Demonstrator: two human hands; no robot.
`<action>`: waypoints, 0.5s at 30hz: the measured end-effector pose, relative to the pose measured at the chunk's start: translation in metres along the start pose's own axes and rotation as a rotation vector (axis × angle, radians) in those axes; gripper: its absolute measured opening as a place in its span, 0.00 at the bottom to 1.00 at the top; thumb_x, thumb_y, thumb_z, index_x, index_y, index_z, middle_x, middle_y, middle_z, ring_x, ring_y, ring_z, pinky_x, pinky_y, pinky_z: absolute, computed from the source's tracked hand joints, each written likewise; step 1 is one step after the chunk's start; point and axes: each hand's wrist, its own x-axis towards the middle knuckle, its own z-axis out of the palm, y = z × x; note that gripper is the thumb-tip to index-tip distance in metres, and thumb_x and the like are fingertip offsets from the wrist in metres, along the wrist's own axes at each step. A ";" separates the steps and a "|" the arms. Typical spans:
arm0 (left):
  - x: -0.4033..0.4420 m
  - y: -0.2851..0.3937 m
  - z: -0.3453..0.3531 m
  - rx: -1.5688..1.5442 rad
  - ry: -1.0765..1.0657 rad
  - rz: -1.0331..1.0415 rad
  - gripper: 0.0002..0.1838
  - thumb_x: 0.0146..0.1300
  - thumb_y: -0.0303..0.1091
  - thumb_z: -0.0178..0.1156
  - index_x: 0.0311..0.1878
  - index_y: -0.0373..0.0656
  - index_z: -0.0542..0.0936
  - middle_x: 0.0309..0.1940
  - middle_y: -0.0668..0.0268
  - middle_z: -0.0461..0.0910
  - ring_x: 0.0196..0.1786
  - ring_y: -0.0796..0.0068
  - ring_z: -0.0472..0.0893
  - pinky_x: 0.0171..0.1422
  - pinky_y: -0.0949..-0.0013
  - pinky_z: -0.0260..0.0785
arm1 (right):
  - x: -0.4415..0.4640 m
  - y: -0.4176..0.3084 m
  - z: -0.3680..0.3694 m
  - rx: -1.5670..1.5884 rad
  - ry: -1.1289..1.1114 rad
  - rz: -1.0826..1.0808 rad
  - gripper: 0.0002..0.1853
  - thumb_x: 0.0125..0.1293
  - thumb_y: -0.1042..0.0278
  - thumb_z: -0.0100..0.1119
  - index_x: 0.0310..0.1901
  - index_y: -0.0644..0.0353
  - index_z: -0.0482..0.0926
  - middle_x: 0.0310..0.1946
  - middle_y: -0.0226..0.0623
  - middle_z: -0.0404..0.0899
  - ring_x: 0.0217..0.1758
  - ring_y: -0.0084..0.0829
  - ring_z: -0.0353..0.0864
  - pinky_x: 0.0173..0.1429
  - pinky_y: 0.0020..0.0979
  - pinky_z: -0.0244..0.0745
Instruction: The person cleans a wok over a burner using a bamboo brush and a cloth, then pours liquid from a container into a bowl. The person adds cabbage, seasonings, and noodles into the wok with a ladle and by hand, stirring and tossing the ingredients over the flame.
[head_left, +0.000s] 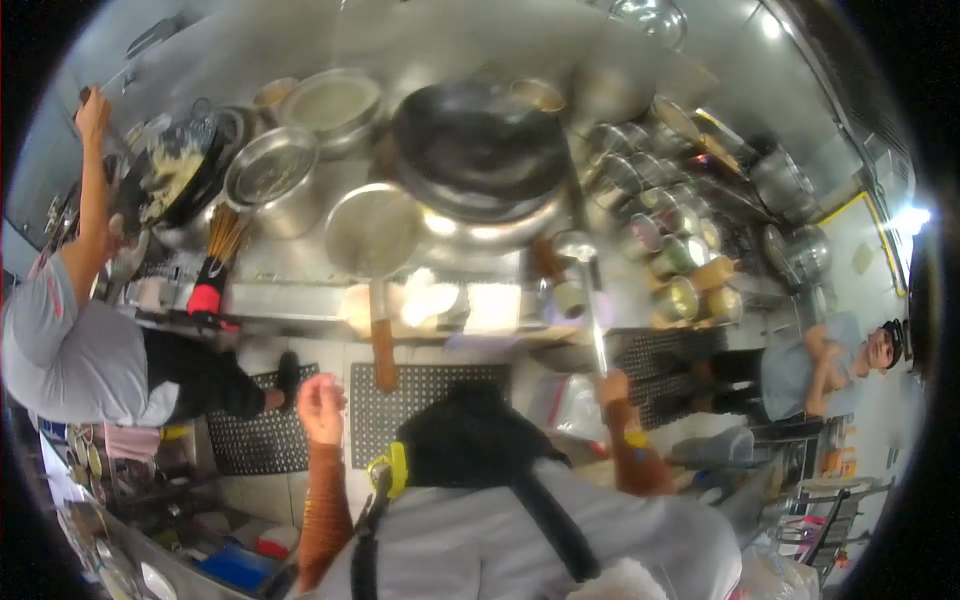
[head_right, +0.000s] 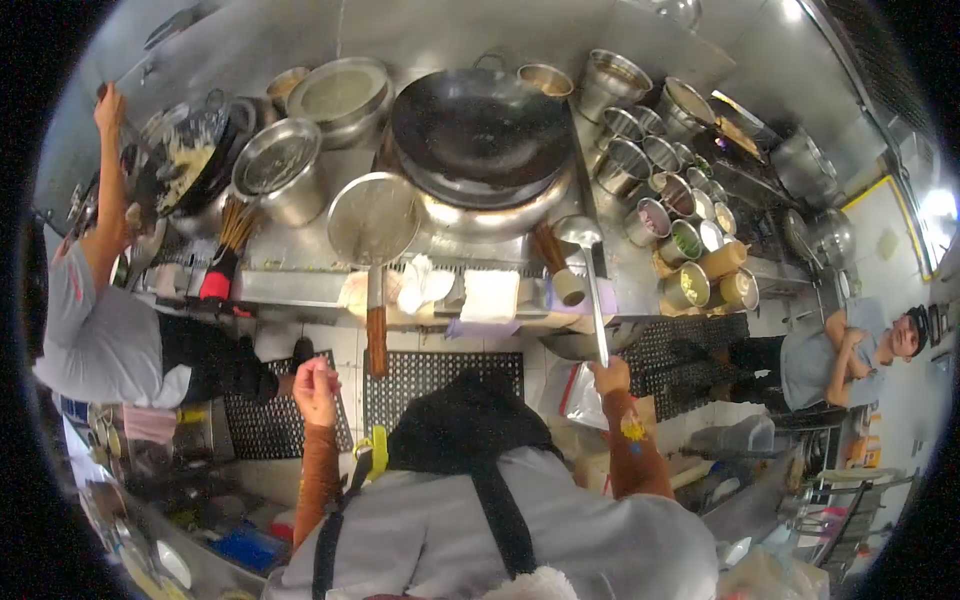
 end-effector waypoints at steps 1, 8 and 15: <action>0.010 0.007 0.004 0.013 0.011 0.017 0.08 0.69 0.35 0.55 0.44 0.40 0.75 0.25 0.70 0.76 0.24 0.85 0.71 0.28 0.79 0.66 | -0.003 -0.015 -0.006 0.076 0.087 0.126 0.09 0.54 0.69 0.67 0.30 0.62 0.76 0.14 0.31 0.70 0.12 0.23 0.69 0.14 0.27 0.62; 0.048 0.047 0.080 0.047 0.043 0.145 0.08 0.69 0.33 0.54 0.45 0.38 0.74 0.25 0.71 0.74 0.24 0.86 0.69 0.29 0.80 0.65 | 0.109 -0.184 -0.136 0.747 0.019 -0.112 0.21 0.61 0.75 0.54 0.57 0.64 0.68 0.21 0.32 0.72 0.16 0.27 0.73 0.19 0.29 0.68; 0.048 0.067 0.192 0.044 0.076 0.163 0.08 0.70 0.33 0.53 0.43 0.37 0.75 0.26 0.70 0.75 0.25 0.85 0.71 0.29 0.81 0.65 | 0.356 -0.236 -0.222 0.253 0.157 -0.474 0.32 0.54 0.80 0.53 0.64 0.64 0.65 0.19 0.34 0.74 0.15 0.26 0.72 0.19 0.29 0.66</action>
